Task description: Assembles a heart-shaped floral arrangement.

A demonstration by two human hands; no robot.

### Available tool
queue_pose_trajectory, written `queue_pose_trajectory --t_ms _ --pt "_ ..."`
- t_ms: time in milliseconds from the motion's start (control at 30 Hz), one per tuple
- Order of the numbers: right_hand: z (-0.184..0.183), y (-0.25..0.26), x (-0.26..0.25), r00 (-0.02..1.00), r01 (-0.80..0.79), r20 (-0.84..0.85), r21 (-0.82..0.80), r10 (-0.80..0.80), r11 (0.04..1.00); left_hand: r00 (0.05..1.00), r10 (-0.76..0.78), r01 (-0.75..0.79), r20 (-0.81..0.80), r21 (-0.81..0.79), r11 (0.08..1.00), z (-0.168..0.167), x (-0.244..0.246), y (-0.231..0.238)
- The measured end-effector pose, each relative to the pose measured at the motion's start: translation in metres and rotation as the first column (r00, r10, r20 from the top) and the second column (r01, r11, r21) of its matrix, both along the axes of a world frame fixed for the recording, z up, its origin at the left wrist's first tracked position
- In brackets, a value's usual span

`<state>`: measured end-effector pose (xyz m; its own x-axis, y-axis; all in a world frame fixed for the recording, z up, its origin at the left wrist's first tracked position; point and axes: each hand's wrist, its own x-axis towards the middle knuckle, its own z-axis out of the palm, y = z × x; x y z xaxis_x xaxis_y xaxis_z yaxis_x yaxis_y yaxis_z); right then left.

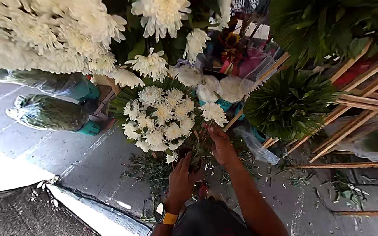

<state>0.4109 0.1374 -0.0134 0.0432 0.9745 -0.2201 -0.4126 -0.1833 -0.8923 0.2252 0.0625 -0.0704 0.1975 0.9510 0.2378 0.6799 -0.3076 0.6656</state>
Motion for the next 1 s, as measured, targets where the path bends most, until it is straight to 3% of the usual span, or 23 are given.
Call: queue_pose_trajectory --t_ms 200,400,467,533,567,633,767,833,900,1000 --pt "0.0 -0.026 -0.011 0.993 0.116 -0.056 0.203 -0.107 0.972 0.958 0.069 -0.045 0.279 -0.09 0.995 0.029 -0.022 -0.032" --pt "0.053 0.003 -0.043 0.958 -0.161 -0.203 0.203 0.202 0.966 0.828 0.092 -0.016 0.553 -0.141 0.99 0.061 -0.044 -0.047" --pt "0.064 0.006 -0.058 0.997 -0.077 -0.009 0.209 0.08 0.975 0.801 0.114 -0.04 0.588 -0.138 0.99 0.068 -0.05 -0.053" --pt "0.064 0.001 -0.071 0.979 0.008 0.187 0.362 -0.081 0.932 0.814 0.147 -0.096 0.561 -0.119 0.988 0.075 -0.056 -0.059" --pt "0.066 -0.003 -0.075 0.969 -0.015 0.227 0.432 -0.092 0.902 0.824 0.169 -0.127 0.541 -0.114 0.985 0.078 -0.059 -0.061" --pt "0.075 -0.012 -0.082 0.963 -0.184 0.257 0.405 0.082 0.896 0.849 0.216 -0.193 0.483 -0.097 0.976 0.081 -0.062 -0.067" --pt "0.087 -0.01 -0.095 0.96 -0.28 0.047 0.263 0.278 0.923 0.906 0.252 -0.244 0.339 -0.065 0.967 0.09 -0.068 -0.077" --pt "0.09 -0.01 -0.096 0.93 -0.332 -0.078 0.243 0.36 0.911 0.897 0.254 -0.242 0.362 -0.077 0.967 0.098 -0.07 -0.085" --pt "0.095 -0.012 -0.1 0.915 -0.314 -0.187 0.224 0.357 0.922 0.837 0.263 -0.265 0.48 -0.064 0.962 0.104 -0.069 -0.092" --pt "0.095 -0.02 -0.108 0.912 -0.2 -0.323 0.192 0.254 0.961 0.616 0.222 -0.261 0.756 -0.07 0.963 0.108 -0.07 -0.092"
